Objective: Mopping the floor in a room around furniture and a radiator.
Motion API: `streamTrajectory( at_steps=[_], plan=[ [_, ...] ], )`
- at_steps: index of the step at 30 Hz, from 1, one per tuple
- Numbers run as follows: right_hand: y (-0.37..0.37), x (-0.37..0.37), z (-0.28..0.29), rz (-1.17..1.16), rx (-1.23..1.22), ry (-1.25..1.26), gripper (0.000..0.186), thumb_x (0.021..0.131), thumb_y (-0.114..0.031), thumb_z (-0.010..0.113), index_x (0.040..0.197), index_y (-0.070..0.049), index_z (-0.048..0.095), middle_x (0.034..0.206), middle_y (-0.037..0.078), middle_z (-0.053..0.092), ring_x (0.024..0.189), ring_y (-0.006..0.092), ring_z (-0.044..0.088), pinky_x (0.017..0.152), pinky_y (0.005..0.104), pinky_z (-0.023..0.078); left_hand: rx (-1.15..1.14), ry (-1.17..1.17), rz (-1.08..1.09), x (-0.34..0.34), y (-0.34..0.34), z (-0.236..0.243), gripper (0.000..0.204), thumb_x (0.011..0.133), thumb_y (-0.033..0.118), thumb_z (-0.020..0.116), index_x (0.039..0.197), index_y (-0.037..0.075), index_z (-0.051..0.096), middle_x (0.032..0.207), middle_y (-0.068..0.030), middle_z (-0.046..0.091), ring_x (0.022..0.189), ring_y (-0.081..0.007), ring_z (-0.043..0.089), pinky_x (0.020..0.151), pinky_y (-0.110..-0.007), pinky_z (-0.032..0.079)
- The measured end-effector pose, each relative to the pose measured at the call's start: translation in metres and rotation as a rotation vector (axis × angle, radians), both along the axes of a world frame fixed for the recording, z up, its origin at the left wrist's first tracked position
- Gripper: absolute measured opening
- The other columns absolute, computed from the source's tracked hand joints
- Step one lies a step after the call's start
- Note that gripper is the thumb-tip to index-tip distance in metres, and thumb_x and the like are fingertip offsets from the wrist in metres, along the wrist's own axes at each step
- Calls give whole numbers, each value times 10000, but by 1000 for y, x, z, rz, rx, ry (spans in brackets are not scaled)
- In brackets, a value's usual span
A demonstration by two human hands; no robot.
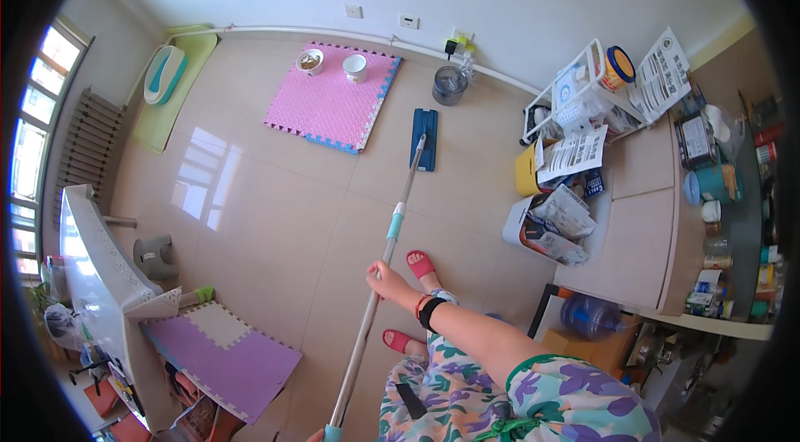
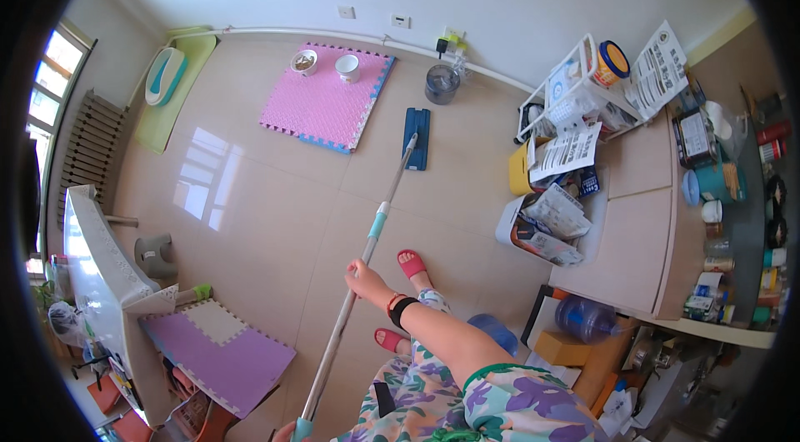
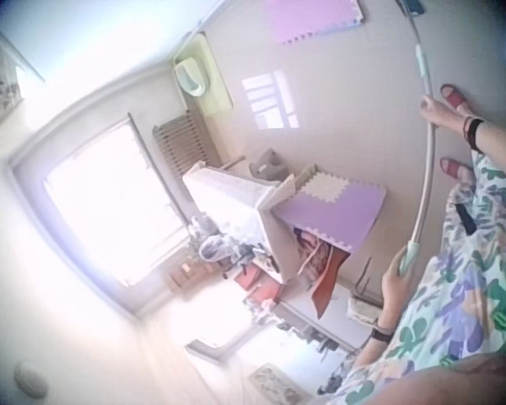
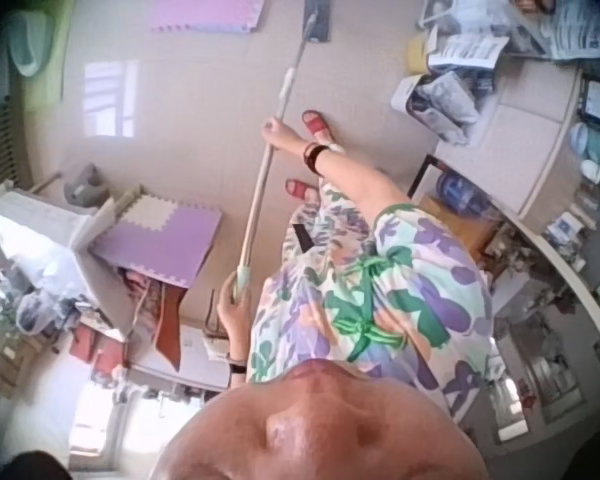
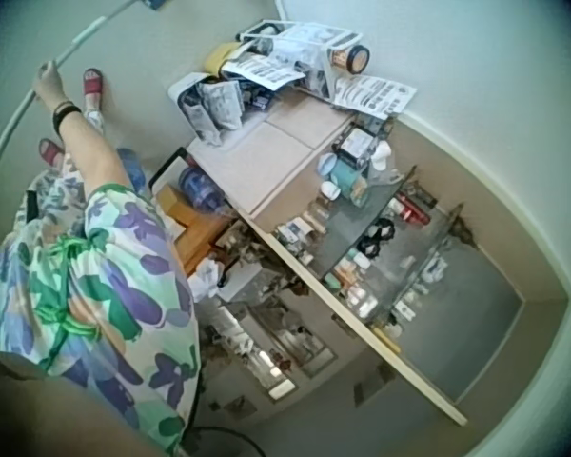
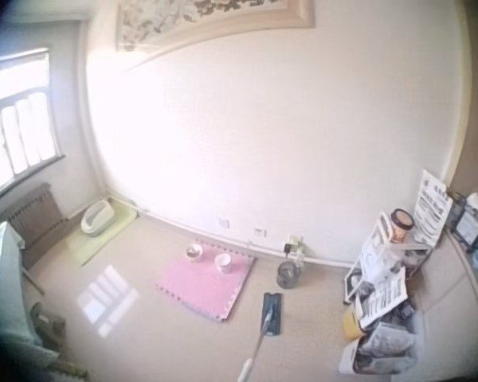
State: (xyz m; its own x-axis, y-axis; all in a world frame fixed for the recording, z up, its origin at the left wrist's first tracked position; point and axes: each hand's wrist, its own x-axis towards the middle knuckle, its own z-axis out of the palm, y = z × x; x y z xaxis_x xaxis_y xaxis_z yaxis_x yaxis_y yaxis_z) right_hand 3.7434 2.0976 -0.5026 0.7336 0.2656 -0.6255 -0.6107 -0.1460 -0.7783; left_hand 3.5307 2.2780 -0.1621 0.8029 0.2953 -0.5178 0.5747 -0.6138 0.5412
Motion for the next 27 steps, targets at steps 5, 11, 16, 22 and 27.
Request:
streamTrajectory(
  at_steps=[5, 11, 16, 22, 27],
  plan=[
    [-14, 82, -17, -44, 85, -6, 289, 842, -209, 504, 1078, -65, 423, 646, 60, 510, 488, 157, 522, 462, 305, 462, 113, 7, -95, 71, -22, -15, 320, 820, 70, 625, 1137, 35, 601, 1013, -175, 642, 938, -288, 630, 796, -334, 477],
    [-34, 184, -37, -16, 11, -30, 378, 831, -202, 484, 1171, -62, 394, 696, 86, 527, 526, 174, 543, 475, 318, 476, 103, -12, -94, 164, -47, -33, 345, 816, 109, 638, 1152, 45, 594, 1026, -158, 647, 966, -280, 626, 804, -327, 474],
    [-49, 236, -43, -103, -117, -39, 600, 806, -182, 452, 1368, -84, 264, 769, 125, 564, 551, 197, 563, 503, 319, 493, 64, -40, -113, 199, -56, -59, 360, 821, 122, 632, 1167, 41, 577, 905, -132, 662, 794, -252, 637, 702, -325, 488],
    [-39, 211, -11, 271, -401, 75, 515, 814, -226, 420, 1305, -88, 349, 773, 128, 584, 573, 232, 585, 510, 365, 472, -179, 20, 95, 137, -40, -93, 343, 855, 142, 604, 1186, 63, 567, 686, -36, 596, 573, -106, 531, 509, -253, 427],
    [-13, 119, -17, 462, -495, -7, 276, 842, -265, 454, 1047, -80, 454, 756, 147, 581, 549, 256, 560, 500, 390, 450, -562, 173, 496, 42, -14, -82, 295, 887, 166, 577, 1170, 84, 576, 645, 17, 541, 534, -16, 460, 450, -176, 345]
  ],
)
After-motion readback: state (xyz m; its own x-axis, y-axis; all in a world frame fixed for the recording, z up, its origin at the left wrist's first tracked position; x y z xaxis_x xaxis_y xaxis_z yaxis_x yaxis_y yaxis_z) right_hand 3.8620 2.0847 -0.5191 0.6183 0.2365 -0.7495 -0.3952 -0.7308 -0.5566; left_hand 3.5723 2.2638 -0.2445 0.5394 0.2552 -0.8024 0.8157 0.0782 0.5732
